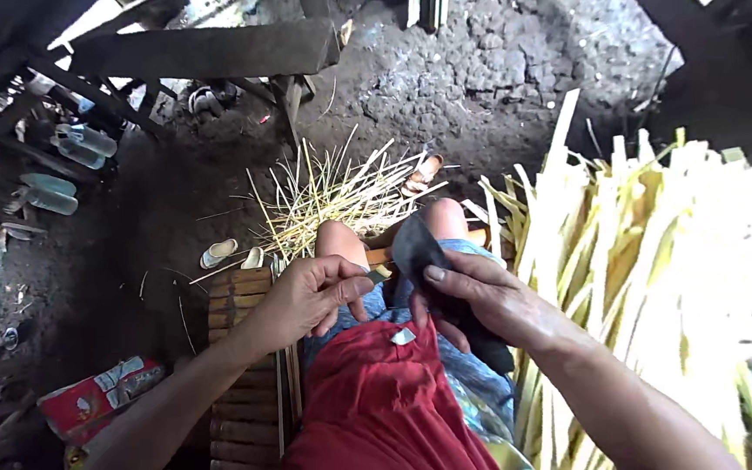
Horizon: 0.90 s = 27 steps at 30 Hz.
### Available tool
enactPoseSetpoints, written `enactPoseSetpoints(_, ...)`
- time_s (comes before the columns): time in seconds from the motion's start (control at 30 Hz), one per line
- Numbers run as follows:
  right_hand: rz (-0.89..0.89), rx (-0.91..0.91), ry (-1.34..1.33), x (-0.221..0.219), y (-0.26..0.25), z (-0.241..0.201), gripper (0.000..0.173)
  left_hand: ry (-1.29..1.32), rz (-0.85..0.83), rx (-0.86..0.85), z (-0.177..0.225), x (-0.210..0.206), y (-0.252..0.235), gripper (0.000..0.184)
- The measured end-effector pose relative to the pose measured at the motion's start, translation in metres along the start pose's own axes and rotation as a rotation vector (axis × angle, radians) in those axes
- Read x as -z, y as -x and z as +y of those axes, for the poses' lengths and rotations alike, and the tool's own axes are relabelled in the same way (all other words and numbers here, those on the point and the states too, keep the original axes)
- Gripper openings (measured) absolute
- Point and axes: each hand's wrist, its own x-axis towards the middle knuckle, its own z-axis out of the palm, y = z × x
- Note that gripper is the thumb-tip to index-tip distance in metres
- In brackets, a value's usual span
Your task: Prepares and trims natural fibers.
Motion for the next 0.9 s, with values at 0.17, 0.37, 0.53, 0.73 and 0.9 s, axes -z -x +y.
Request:
enactPoseSetpoints(0.17, -0.083, 0.051, 0.023, -0.001, 0.006, -0.004, 0.044, -0.109, -0.028, -0.035, 0.012, -0.008, 0.003, 0.008)
enactPoseSetpoints(0.37, -0.086, 0.101, 0.069, 0.0, 0.011, -0.004, 0.04, -0.167, -0.07, -0.064, 0.018, -0.013, 0.0, 0.009)
enactPoseSetpoints(0.53, -0.091, 0.121, 0.066, 0.002, 0.016, -0.004, 0.037, -0.238, -0.076, -0.088, 0.022, -0.019, -0.001, 0.01)
enactPoseSetpoints(0.73, -0.061, 0.153, 0.133, 0.0, 0.023, -0.006, 0.034, -0.262, -0.063, -0.111, 0.025, -0.026, 0.0, 0.011)
enactPoseSetpoints(0.9, -0.087, 0.118, 0.165, -0.009, 0.034, -0.013, 0.028, -0.326, -0.051, -0.129, 0.034, -0.036, 0.009, 0.011)
